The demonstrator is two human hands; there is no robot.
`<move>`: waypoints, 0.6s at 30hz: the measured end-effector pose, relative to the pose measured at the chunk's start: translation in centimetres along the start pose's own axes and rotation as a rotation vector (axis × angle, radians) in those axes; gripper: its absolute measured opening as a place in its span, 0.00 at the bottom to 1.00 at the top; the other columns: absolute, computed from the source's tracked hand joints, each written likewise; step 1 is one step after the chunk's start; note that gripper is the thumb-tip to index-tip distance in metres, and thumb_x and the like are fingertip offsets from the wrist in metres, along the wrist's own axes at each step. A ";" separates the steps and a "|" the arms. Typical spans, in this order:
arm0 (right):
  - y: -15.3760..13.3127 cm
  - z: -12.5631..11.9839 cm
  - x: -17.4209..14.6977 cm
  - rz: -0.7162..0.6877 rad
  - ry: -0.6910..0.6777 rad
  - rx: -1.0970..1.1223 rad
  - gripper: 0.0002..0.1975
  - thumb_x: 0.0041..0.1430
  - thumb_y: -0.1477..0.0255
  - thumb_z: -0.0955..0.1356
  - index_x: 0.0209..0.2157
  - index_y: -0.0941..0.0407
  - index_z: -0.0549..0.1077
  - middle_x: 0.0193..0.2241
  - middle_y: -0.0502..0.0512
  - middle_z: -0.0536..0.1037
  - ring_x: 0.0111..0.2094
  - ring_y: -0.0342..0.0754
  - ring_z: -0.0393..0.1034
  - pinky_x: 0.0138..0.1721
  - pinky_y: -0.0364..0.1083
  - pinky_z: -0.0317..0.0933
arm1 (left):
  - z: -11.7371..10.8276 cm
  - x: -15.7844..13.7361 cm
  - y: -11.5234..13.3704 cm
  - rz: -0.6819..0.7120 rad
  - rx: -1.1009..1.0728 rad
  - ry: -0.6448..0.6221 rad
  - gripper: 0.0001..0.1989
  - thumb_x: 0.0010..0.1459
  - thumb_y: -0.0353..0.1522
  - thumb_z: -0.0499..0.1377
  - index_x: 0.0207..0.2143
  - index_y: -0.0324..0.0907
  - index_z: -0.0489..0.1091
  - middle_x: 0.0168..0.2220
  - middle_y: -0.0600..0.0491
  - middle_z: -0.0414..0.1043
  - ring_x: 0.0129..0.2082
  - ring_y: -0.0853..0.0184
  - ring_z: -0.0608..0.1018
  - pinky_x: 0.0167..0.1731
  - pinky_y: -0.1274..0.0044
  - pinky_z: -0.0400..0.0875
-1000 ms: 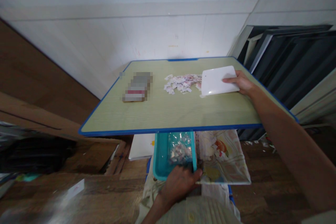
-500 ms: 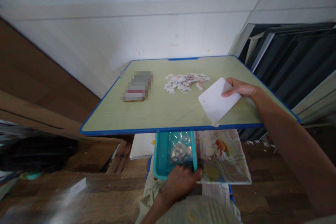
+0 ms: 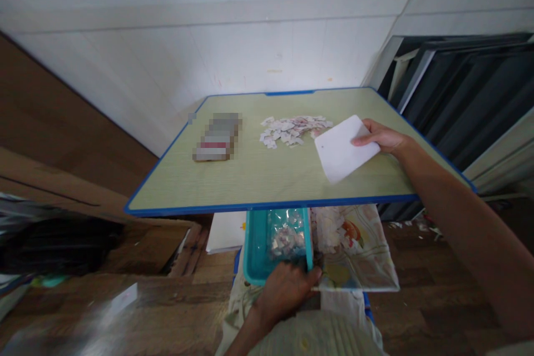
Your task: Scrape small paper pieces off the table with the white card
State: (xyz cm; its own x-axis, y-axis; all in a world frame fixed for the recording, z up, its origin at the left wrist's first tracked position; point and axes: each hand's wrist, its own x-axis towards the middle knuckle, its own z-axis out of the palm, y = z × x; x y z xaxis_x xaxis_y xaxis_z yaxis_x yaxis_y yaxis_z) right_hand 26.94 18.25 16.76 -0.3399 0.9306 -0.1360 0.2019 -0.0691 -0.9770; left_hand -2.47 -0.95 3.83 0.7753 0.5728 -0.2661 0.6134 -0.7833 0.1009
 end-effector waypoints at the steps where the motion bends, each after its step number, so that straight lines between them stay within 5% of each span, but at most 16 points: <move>1: 0.0 0.1 0.2 -0.026 0.053 0.000 0.19 0.32 0.71 0.72 0.32 0.60 0.73 0.28 0.54 0.76 0.23 0.44 0.69 0.24 0.41 0.63 | 0.0 0.0 0.0 0.000 -0.003 -0.002 0.15 0.56 0.42 0.50 0.44 0.47 0.60 0.26 0.52 0.68 0.28 0.62 0.72 0.25 0.75 0.63; 11: 0.6 1.6 1.3 -0.158 0.155 -0.139 0.18 0.35 0.67 0.71 0.33 0.59 0.73 0.32 0.54 0.75 0.28 0.45 0.69 0.31 0.45 0.62 | -0.3 0.0 0.0 0.003 -0.022 0.016 0.14 0.56 0.41 0.51 0.43 0.46 0.60 0.26 0.52 0.68 0.28 0.60 0.72 0.24 0.74 0.64; 18: 1.0 1.7 1.7 -0.180 0.293 0.024 0.19 0.34 0.66 0.72 0.32 0.59 0.73 0.32 0.55 0.75 0.28 0.46 0.69 0.30 0.45 0.62 | -0.4 0.0 0.0 0.002 -0.018 0.006 0.15 0.55 0.41 0.52 0.43 0.47 0.59 0.28 0.51 0.69 0.29 0.61 0.72 0.25 0.74 0.63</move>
State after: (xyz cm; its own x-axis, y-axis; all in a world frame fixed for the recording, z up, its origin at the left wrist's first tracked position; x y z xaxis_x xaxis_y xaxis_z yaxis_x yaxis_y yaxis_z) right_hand 24.97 19.17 15.23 -0.0889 0.9921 0.0887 0.1396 0.1006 -0.9851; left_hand -2.40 -0.87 4.17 0.7773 0.5728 -0.2601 0.6145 -0.7799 0.1191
